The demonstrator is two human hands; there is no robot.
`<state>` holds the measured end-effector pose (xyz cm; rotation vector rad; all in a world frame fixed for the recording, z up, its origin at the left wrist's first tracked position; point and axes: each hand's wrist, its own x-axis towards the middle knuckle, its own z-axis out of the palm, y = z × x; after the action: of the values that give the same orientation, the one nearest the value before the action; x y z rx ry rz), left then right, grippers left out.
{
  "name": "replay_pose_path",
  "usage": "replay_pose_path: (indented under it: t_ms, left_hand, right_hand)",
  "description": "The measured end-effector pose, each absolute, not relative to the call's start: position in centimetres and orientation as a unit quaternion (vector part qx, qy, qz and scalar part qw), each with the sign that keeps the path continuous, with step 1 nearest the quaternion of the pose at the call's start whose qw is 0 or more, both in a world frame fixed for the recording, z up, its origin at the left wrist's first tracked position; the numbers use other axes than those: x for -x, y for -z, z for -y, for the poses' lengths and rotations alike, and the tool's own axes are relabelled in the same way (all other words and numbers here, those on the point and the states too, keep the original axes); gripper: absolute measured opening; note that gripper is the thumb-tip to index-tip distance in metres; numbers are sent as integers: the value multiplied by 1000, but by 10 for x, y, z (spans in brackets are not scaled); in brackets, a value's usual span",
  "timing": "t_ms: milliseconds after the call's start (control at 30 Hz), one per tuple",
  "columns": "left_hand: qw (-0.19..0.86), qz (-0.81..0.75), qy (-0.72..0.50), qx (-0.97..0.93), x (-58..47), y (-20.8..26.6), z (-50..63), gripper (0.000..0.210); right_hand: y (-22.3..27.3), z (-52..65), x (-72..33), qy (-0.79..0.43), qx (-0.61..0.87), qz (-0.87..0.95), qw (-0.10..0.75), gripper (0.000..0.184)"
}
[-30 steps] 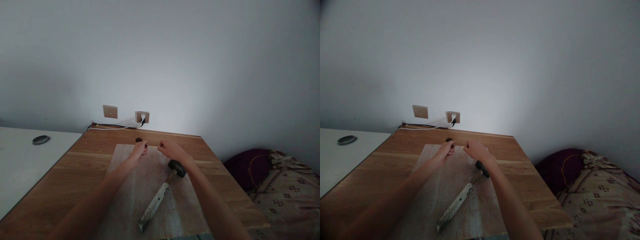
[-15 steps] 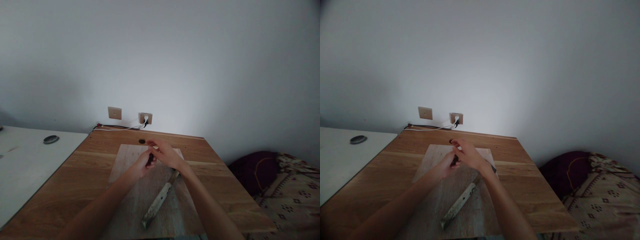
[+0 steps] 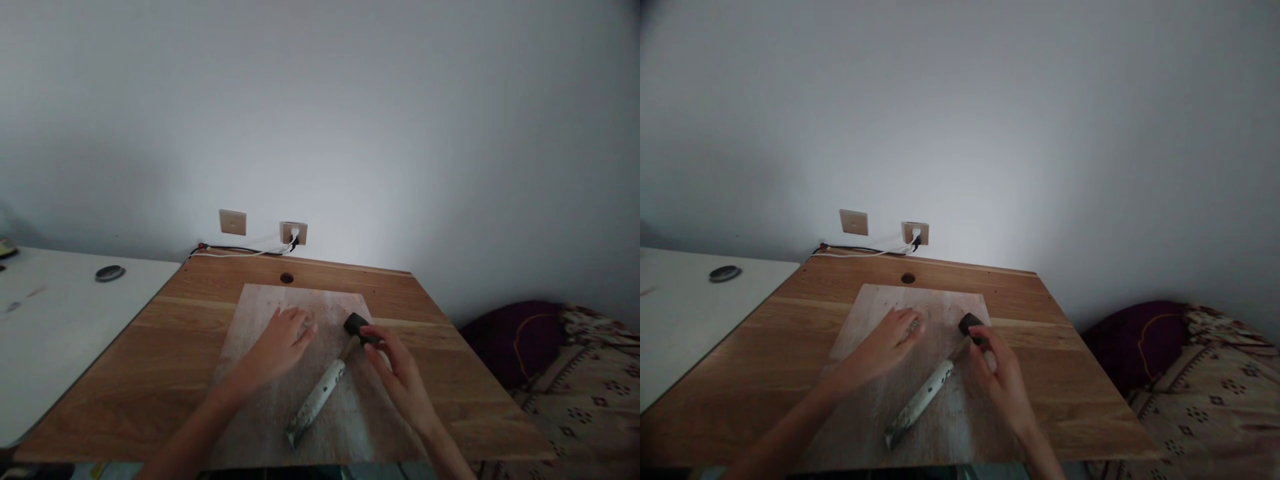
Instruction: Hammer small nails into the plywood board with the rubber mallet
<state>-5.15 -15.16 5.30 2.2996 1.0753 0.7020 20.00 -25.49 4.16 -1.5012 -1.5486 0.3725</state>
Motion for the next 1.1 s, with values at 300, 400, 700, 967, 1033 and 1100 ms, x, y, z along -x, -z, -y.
replay_pose_path:
  t_ms: [300, 400, 700, 967, 1033, 1100]
  left_hand:
    - [-6, -344, -297, -891, 134, -5, 255, 26]
    - [-46, -371, -299, -878, 150, 4, 263, 31]
    - [-87, -514, -207, -828, 222, -2, 237, 27]
    - [-114, -617, -166, -761, 270, -12, 227, 34]
    - [-134, -627, -168, -749, 281, -9, 227, 42]
    - [-147, -625, -161, -749, 292, -5, 226, 52]
  right_hand:
    - [51, 328, -247, 16, 714, 645, 272, 45]
    - [47, 327, -235, 8, 706, 655, 271, 46]
    - [33, 299, -159, -22, 649, 716, 255, 49]
    - [11, 268, -100, -63, 589, 782, 192, 58]
    - [5, 266, -94, -56, 575, 792, 196, 58]
    - [-1, 267, -88, -57, 552, 809, 194, 56]
